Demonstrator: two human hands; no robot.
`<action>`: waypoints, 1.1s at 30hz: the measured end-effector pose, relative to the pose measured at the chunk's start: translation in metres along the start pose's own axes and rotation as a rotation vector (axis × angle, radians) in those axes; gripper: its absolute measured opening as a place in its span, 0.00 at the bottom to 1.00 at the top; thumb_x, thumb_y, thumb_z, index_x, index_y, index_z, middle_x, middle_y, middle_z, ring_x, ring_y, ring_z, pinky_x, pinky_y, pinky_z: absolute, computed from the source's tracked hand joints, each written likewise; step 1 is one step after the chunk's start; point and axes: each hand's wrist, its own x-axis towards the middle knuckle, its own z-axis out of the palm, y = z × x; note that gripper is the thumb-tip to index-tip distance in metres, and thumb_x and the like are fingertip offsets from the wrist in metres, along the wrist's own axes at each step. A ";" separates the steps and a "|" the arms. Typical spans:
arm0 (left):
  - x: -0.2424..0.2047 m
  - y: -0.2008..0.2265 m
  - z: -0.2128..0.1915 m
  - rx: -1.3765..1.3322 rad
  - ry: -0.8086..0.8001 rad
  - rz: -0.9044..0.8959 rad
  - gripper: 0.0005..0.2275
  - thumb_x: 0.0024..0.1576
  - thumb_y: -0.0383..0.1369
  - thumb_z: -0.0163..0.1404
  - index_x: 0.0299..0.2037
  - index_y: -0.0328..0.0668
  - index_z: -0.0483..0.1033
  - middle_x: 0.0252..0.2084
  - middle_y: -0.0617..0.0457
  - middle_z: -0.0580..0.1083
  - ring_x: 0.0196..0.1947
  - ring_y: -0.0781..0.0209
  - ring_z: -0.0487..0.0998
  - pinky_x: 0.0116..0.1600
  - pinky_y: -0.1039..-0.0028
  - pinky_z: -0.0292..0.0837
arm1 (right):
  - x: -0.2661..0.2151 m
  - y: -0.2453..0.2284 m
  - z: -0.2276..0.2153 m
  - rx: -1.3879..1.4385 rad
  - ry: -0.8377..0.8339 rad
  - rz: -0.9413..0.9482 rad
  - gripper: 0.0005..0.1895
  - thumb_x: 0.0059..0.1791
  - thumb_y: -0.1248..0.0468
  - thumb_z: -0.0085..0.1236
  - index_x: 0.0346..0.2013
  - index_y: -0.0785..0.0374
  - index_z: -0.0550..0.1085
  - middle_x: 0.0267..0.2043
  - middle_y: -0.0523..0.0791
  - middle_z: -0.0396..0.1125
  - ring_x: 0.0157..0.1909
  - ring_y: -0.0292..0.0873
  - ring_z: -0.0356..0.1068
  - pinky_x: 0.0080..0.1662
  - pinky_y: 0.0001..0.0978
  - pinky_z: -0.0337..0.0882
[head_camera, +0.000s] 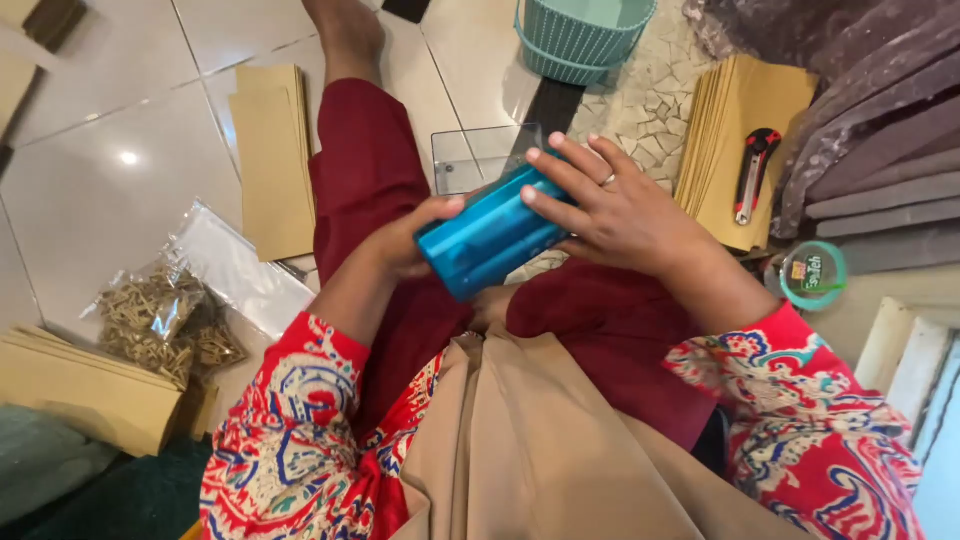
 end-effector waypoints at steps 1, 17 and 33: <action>0.006 0.004 -0.003 -0.007 0.003 0.005 0.29 0.56 0.53 0.49 0.59 0.38 0.71 0.51 0.36 0.76 0.47 0.41 0.80 0.54 0.49 0.77 | 0.002 0.004 0.000 0.005 -0.005 -0.006 0.36 0.47 0.49 0.65 0.67 0.55 0.68 0.74 0.57 0.57 0.73 0.65 0.58 0.64 0.62 0.62; 0.047 0.060 -0.046 0.069 0.066 -0.091 0.42 0.51 0.63 0.39 0.73 0.46 0.56 0.66 0.39 0.70 0.63 0.39 0.75 0.61 0.47 0.75 | 0.053 0.069 -0.003 0.005 -0.315 0.007 0.52 0.40 0.49 0.71 0.73 0.56 0.56 0.71 0.61 0.53 0.70 0.68 0.54 0.49 0.60 0.77; 0.073 -0.033 -0.223 0.925 0.577 0.196 0.41 0.53 0.24 0.44 0.78 0.55 0.37 0.79 0.37 0.47 0.75 0.37 0.61 0.68 0.67 0.64 | 0.010 0.100 0.122 0.451 -0.606 0.398 0.67 0.37 0.49 0.71 0.80 0.54 0.39 0.72 0.60 0.46 0.67 0.71 0.48 0.62 0.67 0.57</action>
